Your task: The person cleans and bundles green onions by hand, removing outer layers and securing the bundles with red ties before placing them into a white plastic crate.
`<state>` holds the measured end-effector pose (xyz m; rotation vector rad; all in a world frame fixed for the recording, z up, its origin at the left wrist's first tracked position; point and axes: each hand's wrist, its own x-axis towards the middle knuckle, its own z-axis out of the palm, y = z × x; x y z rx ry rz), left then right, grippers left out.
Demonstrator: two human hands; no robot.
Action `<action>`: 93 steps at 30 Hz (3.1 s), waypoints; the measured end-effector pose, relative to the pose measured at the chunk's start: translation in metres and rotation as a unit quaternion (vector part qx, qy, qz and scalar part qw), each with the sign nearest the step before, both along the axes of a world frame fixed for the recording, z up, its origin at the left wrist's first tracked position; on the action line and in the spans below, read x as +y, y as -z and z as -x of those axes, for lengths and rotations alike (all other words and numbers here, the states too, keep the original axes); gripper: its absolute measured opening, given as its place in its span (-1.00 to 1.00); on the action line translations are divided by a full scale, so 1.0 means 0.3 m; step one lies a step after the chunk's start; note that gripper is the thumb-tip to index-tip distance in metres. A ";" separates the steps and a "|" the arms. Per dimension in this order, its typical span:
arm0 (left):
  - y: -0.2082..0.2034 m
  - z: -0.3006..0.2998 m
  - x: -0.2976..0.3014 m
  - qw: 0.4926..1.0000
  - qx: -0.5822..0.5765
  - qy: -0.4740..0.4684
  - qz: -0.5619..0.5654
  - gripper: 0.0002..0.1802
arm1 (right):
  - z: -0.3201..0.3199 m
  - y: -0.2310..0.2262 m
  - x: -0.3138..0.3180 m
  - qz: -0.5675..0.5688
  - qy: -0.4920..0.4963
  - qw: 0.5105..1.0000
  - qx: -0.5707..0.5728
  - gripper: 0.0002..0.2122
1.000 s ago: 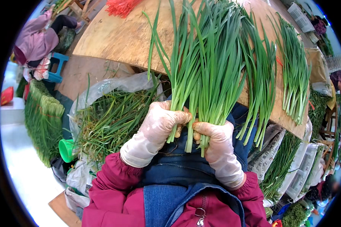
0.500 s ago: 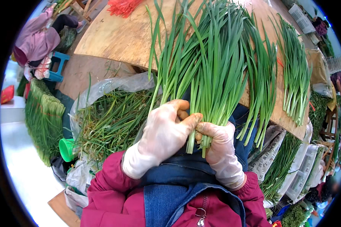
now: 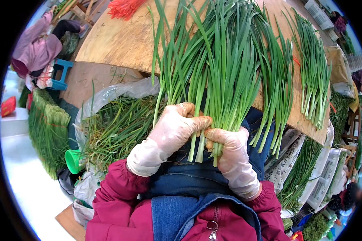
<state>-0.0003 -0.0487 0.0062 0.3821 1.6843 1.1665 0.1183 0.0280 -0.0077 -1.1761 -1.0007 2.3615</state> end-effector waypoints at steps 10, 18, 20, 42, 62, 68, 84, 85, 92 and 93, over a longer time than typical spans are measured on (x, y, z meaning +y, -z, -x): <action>-0.005 -0.029 -0.034 0.797 0.599 -0.070 -0.019 -0.62 | -0.012 0.001 0.011 0.003 -0.014 1.000 -0.005 -0.88; -0.053 -0.078 -0.096 0.954 0.278 0.071 -0.088 -0.78 | -0.016 -0.010 0.006 0.022 -0.013 0.999 0.041 -0.78; -0.073 -0.037 -0.188 0.953 0.283 0.030 -0.107 -0.82 | -0.014 -0.003 0.015 0.035 -0.024 0.998 0.036 -0.72; 0.086 -0.036 -0.186 0.895 0.445 0.025 0.023 -0.83 | -0.015 0.025 0.011 0.106 -0.042 0.988 0.103 -0.60; 0.103 0.108 -0.217 0.986 0.092 -0.127 -0.058 -0.59 | -0.018 0.060 0.030 0.159 -0.046 0.978 0.126 -0.61; 0.076 0.018 -0.143 0.977 0.024 -0.126 -0.168 -0.65 | 0.017 0.022 0.000 0.112 0.006 0.991 0.070 -0.65; 0.010 0.014 -0.124 0.938 0.236 -0.152 -0.201 -0.80 | -0.027 -0.007 0.018 0.136 -0.011 0.987 0.081 -0.65; 0.030 0.037 -0.112 0.940 0.216 -0.214 -0.152 -0.80 | -0.035 0.005 0.024 0.140 -0.019 0.987 0.082 -0.62; 0.144 0.131 0.032 0.961 -0.028 -0.263 -0.086 -0.44 | -0.046 0.022 0.027 0.169 -0.025 0.979 0.110 -0.57; 0.132 0.121 0.051 0.959 -0.050 -0.266 -0.088 -0.49 | -0.047 0.025 0.025 0.166 -0.025 0.980 0.106 -0.57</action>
